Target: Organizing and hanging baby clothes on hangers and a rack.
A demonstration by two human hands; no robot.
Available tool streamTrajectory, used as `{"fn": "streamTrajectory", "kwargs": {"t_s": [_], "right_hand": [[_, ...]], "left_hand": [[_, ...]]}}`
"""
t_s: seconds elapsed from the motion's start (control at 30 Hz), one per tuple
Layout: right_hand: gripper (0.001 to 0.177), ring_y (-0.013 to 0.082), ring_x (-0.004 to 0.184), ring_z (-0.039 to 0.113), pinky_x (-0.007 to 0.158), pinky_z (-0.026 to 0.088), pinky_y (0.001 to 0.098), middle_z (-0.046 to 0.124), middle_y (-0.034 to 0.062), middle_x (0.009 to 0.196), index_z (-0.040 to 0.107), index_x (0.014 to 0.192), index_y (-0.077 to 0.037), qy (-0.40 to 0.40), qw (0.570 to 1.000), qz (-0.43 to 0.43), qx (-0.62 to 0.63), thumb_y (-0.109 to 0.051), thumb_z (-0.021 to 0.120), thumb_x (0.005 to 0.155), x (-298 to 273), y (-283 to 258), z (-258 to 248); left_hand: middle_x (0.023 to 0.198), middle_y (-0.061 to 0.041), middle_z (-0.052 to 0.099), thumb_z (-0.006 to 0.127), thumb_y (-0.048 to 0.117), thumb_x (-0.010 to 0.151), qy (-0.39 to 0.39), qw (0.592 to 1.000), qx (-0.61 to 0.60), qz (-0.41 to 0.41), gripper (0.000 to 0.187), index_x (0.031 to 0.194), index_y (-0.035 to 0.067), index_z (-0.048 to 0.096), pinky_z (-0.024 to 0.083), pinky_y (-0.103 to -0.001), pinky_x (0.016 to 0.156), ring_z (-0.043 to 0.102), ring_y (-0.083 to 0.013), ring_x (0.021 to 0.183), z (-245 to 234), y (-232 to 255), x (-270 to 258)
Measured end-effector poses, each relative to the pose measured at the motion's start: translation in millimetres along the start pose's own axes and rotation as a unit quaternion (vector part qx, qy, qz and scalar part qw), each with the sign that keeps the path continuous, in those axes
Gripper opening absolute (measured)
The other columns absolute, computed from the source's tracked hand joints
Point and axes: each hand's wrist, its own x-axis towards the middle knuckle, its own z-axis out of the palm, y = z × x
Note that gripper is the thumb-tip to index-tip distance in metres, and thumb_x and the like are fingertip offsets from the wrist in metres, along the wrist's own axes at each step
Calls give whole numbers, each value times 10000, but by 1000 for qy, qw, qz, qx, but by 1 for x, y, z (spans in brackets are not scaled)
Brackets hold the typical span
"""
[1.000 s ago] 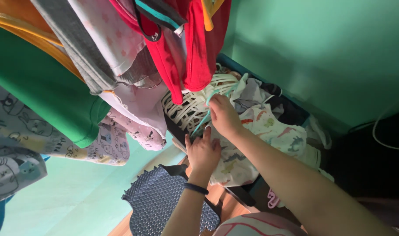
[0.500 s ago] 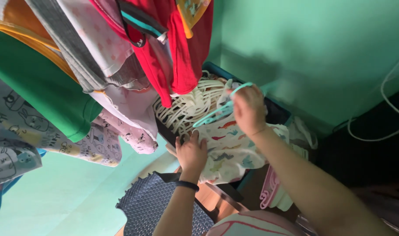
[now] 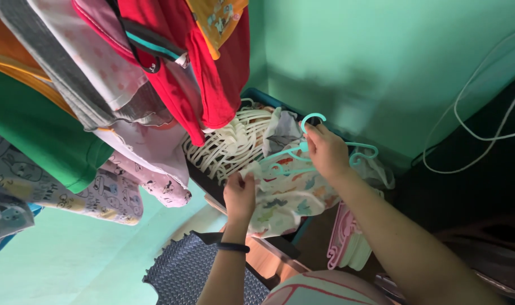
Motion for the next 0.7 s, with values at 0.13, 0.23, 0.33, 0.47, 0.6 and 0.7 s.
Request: {"fn": "streamTrajectory", "kwargs": {"t_s": [0.13,0.23,0.33,0.47,0.6,0.7], "right_hand": [[296,382,843,674,684,532,475,679,139,1044,658,1247,-126,3,1000,-6,18,-78,667,954,-5,7,3],[309,369,860,683,702,539,471,685,106,980,641,1243,-115,-22,998,-24,49,-66,658,939,-4,3,0],[321,364,835,687,676,528,468,687,130,934,661,1251,-120,-69,996,-22,50,-58,683,937,1,-9,-7],[345,285,932,746,742,582,389,701,138,1021,625,1283,-100,-25,986,1,165,38,603,968,3,-17,-5],[374,317,947,738,755,594,389,714,162,1113,617,1288,-72,6,984,-34,176,35,623,931,4,-24,-2],[396,324,941,750,753,585,406,719,155,1074,644,1293,-76,-33,980,-31,191,48,630,917,9,-31,-7]], "left_hand": [[737,-80,673,659,240,976,-59,966,-246,-46,266,873,-5,641,488,-306,556,551,-144,624,-7,11,0],[844,-95,761,630,195,998,-96,921,-369,-74,237,1001,-35,576,524,-254,567,642,-100,643,-15,26,-1],[810,-135,752,583,160,979,-136,883,-429,-137,272,1185,-7,521,454,-258,420,545,-94,504,-34,56,-9],[698,-72,673,570,154,964,-204,867,-437,-121,447,1372,17,449,387,-238,377,524,-101,423,-43,75,-21],[659,19,600,588,142,958,-253,853,-446,-103,557,1462,-13,410,334,-224,374,475,-81,416,-53,96,-29],[568,-16,525,612,148,966,-258,874,-402,-84,611,1496,22,334,356,-236,385,477,-91,410,-47,83,-29]]}}
